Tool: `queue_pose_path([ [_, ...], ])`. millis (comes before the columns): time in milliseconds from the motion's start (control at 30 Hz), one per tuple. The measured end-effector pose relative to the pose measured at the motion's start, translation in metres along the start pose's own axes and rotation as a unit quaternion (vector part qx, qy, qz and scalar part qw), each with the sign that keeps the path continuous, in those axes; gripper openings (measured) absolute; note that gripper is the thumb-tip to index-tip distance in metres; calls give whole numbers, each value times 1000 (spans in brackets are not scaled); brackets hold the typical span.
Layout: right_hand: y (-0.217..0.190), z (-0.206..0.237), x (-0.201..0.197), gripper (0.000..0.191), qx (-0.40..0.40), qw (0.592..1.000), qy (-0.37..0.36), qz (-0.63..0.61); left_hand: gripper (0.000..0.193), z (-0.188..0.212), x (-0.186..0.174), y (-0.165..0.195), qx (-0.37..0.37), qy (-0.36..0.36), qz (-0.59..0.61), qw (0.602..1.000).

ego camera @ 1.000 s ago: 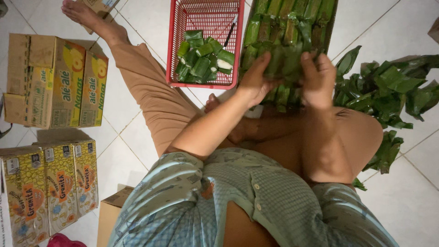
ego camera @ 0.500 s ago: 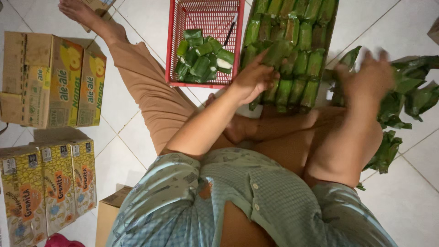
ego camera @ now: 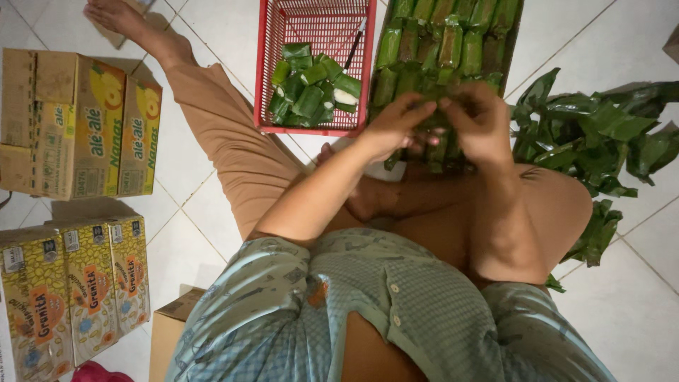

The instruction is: The person sits on the tiled floor and wraps cylindrical rice cakes in strips of banana leaf, folding the leaf around each cake. They take unwrapped cakes from a red plastic basket, wrap them by hand, and place the finished wrapped bundles onto a tray alongside already wrapped ones.

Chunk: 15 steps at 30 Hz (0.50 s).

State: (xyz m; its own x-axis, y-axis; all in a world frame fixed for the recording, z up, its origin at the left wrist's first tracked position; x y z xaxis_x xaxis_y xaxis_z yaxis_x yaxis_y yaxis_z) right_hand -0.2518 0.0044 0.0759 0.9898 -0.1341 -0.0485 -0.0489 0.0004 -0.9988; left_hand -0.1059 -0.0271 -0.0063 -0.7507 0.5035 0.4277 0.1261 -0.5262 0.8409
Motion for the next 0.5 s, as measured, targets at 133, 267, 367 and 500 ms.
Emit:
queue_pose_path([
  [133,14,-2,-19,14,78,982,76,-157,57,-4,-6,5,64,27,115,991],
  [267,-1,0,-25,21,22,949,67,-306,56,-4,-3,1,72,-13,260,963],
  [367,2,5,-53,27,5,954,116,-277,51,-7,-4,1,80,-1,243,967],
  [500,24,22,-142,24,-22,948,262,-181,50,-4,-17,-13,-14,66,277,959],
])
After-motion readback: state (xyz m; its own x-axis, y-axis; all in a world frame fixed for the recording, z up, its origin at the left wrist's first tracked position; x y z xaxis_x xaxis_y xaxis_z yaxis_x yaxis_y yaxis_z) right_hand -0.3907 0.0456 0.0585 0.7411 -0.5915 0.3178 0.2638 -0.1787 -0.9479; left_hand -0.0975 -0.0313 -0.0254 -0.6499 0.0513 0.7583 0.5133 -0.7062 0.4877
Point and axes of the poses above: each hand's wrist, its own z-axis away from the middle knuckle, its own x-axis out of the palm, y = z × x, the point moved 9 cm from there along -z, towards the middle knuckle, and after that the axes turned 7 degrees about x, right-handed, at the moved point
